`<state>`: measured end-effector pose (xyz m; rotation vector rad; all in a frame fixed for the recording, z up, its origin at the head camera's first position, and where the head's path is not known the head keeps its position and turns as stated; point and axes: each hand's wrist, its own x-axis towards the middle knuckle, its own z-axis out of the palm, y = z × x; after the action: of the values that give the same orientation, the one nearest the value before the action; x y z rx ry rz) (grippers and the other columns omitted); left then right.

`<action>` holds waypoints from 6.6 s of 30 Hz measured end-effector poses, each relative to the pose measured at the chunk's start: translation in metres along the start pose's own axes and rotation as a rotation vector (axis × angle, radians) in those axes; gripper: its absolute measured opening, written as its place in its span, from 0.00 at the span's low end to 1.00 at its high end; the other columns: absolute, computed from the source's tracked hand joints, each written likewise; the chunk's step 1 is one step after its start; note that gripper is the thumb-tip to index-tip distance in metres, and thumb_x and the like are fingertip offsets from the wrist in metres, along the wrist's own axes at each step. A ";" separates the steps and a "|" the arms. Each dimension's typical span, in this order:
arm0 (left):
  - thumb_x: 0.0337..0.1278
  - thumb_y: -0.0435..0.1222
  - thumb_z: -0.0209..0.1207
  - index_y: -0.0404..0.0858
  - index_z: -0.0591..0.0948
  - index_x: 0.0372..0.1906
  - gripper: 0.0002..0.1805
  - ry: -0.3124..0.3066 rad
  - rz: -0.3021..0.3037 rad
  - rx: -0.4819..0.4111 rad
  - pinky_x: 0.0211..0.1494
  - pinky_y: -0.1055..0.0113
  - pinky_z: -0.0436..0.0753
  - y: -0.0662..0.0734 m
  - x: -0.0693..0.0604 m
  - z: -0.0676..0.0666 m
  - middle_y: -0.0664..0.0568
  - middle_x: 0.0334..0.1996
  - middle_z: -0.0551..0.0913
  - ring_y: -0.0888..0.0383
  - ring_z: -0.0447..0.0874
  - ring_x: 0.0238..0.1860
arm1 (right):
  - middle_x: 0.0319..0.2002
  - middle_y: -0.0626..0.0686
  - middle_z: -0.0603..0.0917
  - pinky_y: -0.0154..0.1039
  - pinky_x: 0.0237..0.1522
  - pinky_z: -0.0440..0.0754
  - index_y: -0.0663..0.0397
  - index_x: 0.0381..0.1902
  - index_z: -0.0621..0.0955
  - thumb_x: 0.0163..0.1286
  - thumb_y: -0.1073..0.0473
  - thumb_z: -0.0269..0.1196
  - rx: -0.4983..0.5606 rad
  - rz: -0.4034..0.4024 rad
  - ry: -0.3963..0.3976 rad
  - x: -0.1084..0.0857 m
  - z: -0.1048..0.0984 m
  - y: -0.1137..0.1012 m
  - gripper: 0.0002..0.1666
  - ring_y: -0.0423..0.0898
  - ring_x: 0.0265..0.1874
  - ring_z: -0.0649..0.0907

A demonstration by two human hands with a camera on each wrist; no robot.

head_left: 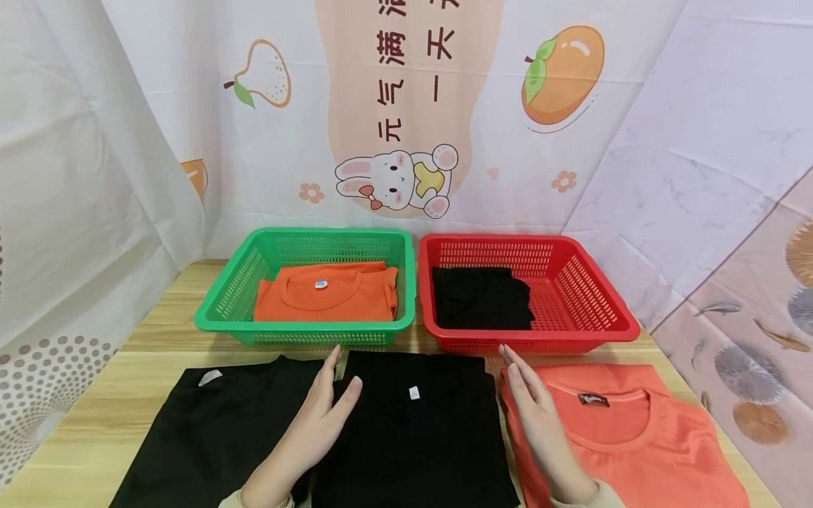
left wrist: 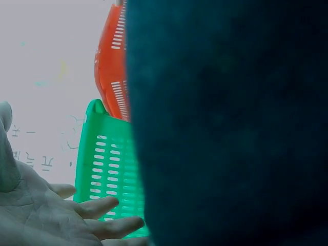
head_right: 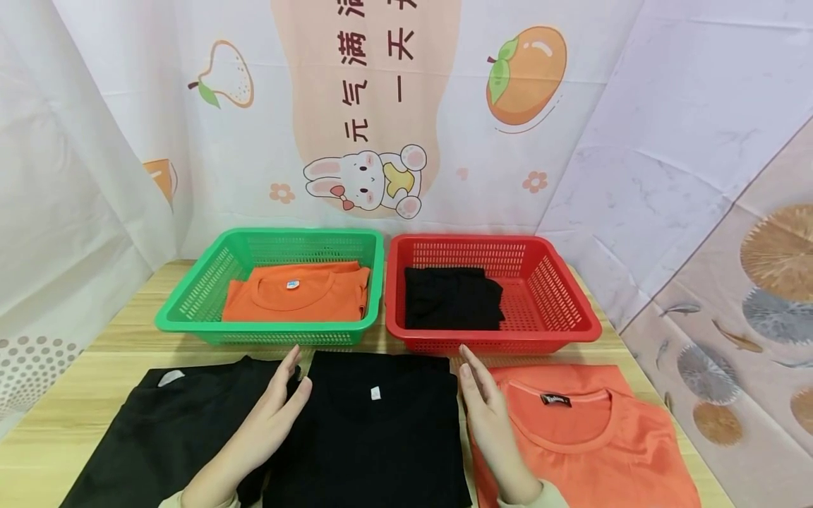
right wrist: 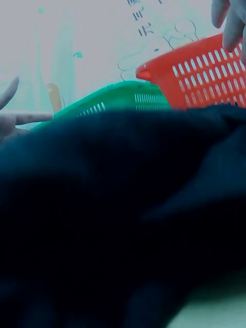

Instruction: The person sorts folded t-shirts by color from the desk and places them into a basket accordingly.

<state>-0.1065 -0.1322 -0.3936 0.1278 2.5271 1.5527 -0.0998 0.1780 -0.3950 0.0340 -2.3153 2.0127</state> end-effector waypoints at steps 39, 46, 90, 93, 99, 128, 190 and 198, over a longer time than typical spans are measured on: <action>0.50 0.31 0.71 0.39 0.59 0.76 0.48 -0.057 -0.182 -0.199 0.65 0.38 0.72 -0.031 0.011 -0.016 0.26 0.72 0.58 0.27 0.60 0.70 | 0.75 0.68 0.55 0.63 0.72 0.59 0.64 0.76 0.54 0.73 0.57 0.58 0.204 0.361 -0.062 0.011 -0.001 0.025 0.41 0.64 0.73 0.59; 0.52 0.30 0.69 0.40 0.65 0.73 0.42 -0.099 -0.136 -0.220 0.69 0.37 0.67 -0.034 0.012 -0.014 0.27 0.73 0.57 0.30 0.58 0.72 | 0.69 0.72 0.66 0.42 0.56 0.78 0.60 0.76 0.55 0.67 0.64 0.63 0.205 0.365 -0.134 0.011 -0.002 0.028 0.45 0.59 0.66 0.72; 0.52 0.43 0.71 0.38 0.76 0.66 0.35 -0.354 0.032 -0.142 0.67 0.38 0.69 -0.018 -0.002 -0.012 0.38 0.69 0.71 0.34 0.58 0.72 | 0.72 0.68 0.65 0.32 0.54 0.80 0.59 0.78 0.56 0.65 0.66 0.66 0.103 0.232 -0.524 0.005 -0.006 0.026 0.48 0.48 0.62 0.77; 0.50 0.42 0.72 0.39 0.76 0.67 0.36 -0.344 0.037 -0.115 0.68 0.36 0.66 -0.012 -0.007 -0.015 0.40 0.68 0.72 0.34 0.58 0.73 | 0.75 0.66 0.60 0.37 0.62 0.74 0.56 0.78 0.55 0.64 0.66 0.67 0.044 0.193 -0.565 0.004 -0.008 0.021 0.50 0.56 0.71 0.65; 0.51 0.42 0.72 0.44 0.72 0.70 0.38 -0.376 0.042 -0.072 0.67 0.34 0.66 0.006 -0.019 -0.024 0.44 0.68 0.74 0.36 0.59 0.72 | 0.79 0.64 0.47 0.69 0.71 0.44 0.53 0.78 0.57 0.60 0.67 0.68 -0.014 0.143 -0.554 -0.002 -0.013 0.009 0.52 0.64 0.75 0.36; 0.53 0.46 0.70 0.67 0.72 0.67 0.35 -0.338 0.173 0.002 0.66 0.32 0.65 0.049 -0.037 -0.038 0.58 0.68 0.74 0.43 0.63 0.72 | 0.24 0.49 0.69 0.27 0.33 0.73 0.48 0.78 0.58 0.68 0.68 0.61 -0.013 -0.037 -0.554 -0.009 -0.048 -0.030 0.44 0.29 0.18 0.66; 0.55 0.32 0.68 0.54 0.75 0.68 0.34 -0.043 0.103 -0.174 0.55 0.58 0.78 0.116 0.090 -0.006 0.54 0.78 0.55 0.48 0.56 0.74 | 0.65 0.45 0.74 0.30 0.48 0.84 0.50 0.77 0.60 0.67 0.72 0.62 0.163 0.031 -0.235 0.099 -0.095 -0.098 0.44 0.31 0.52 0.81; 0.58 0.30 0.66 0.52 0.74 0.68 0.33 -0.013 0.133 -0.203 0.68 0.53 0.75 0.121 0.114 0.000 0.54 0.76 0.61 0.50 0.54 0.78 | 0.80 0.54 0.45 0.23 0.48 0.80 0.45 0.78 0.59 0.69 0.68 0.62 0.062 0.074 -0.138 0.123 -0.098 -0.102 0.43 0.45 0.74 0.63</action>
<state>-0.2204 -0.0583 -0.2974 0.2826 2.3764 1.8407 -0.2116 0.2650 -0.2720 0.0952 -2.3667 2.1834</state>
